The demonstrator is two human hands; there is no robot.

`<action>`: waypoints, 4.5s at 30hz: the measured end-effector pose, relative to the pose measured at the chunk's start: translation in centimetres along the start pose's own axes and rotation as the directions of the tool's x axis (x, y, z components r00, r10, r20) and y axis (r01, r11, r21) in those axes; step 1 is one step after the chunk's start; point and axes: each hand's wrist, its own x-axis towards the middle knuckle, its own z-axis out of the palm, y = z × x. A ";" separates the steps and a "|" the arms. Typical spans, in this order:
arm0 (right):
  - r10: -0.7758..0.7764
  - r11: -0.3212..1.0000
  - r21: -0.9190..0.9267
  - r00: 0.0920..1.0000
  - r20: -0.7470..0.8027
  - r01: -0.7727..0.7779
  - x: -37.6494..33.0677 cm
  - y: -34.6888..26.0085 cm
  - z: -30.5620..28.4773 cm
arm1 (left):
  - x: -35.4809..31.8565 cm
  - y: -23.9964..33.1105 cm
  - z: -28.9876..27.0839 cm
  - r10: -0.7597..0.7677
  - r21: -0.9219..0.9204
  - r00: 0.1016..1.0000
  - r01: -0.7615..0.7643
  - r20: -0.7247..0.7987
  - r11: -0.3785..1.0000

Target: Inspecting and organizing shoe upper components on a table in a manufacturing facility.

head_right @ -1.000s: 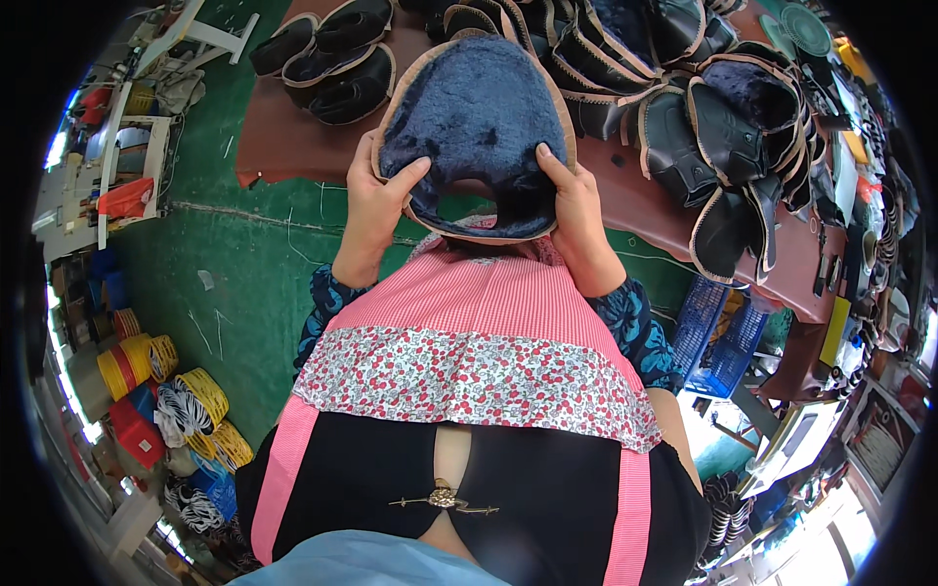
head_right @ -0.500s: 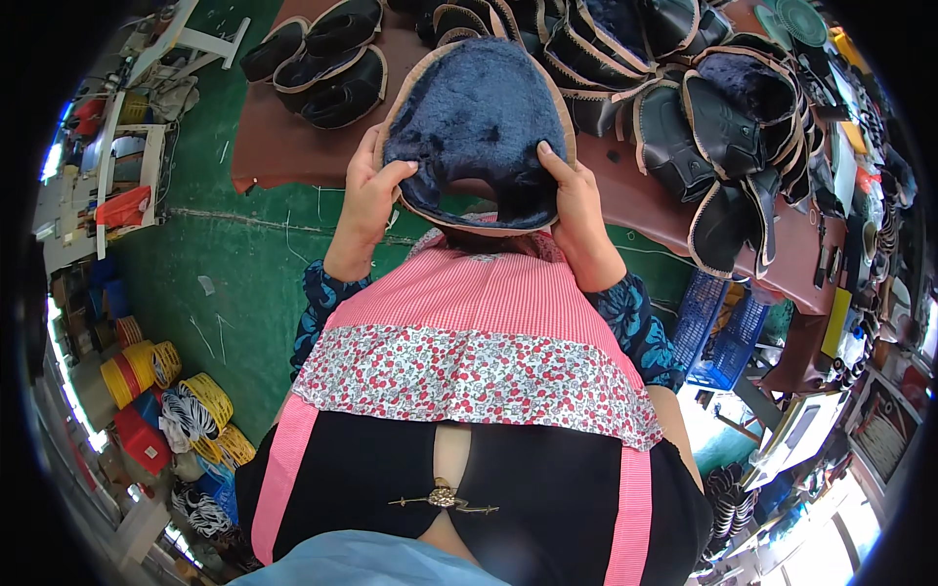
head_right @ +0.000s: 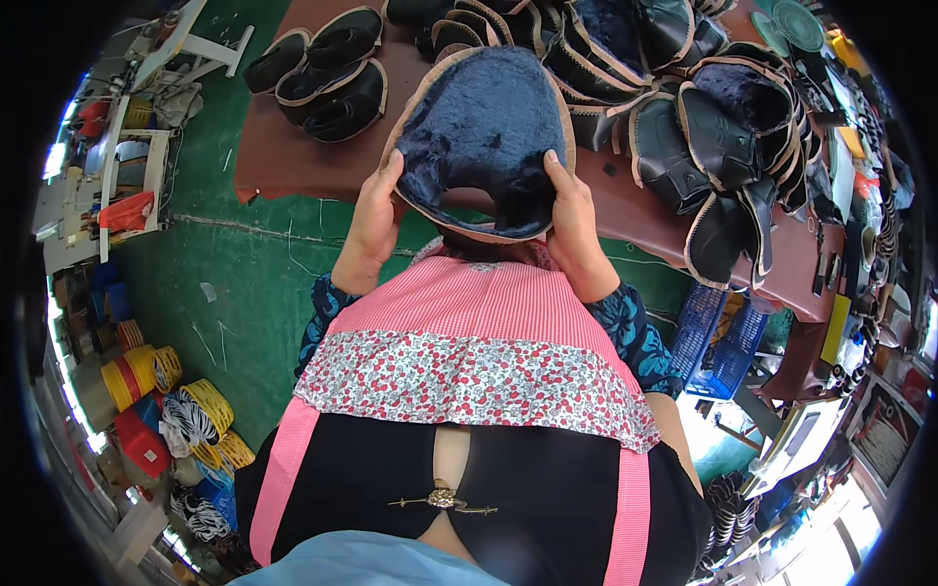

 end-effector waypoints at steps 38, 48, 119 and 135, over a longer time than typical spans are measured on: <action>-0.229 -0.230 -0.366 0.315 0.921 0.902 -2.7 -2.7 11.3 | -0.2 4.9 -0.3 -0.120 0.395 0.991 0.084 0.068 0.915; 0.245 0.868 -0.486 0.760 0.602 0.104 4.4 -10.7 9.9 | 1.0 6.2 -5.2 0.091 -0.493 0.985 -0.006 0.149 0.870; 0.038 0.996 0.077 0.988 0.150 -0.050 1.6 -1.1 4.5 | -1.7 -1.6 0.6 0.519 0.626 0.790 -0.592 0.328 0.506; 0.195 0.960 0.201 0.981 0.014 -0.194 3.4 6.7 -4.6 | 0.5 -5.2 -1.6 -0.016 0.851 0.863 -0.494 0.504 0.180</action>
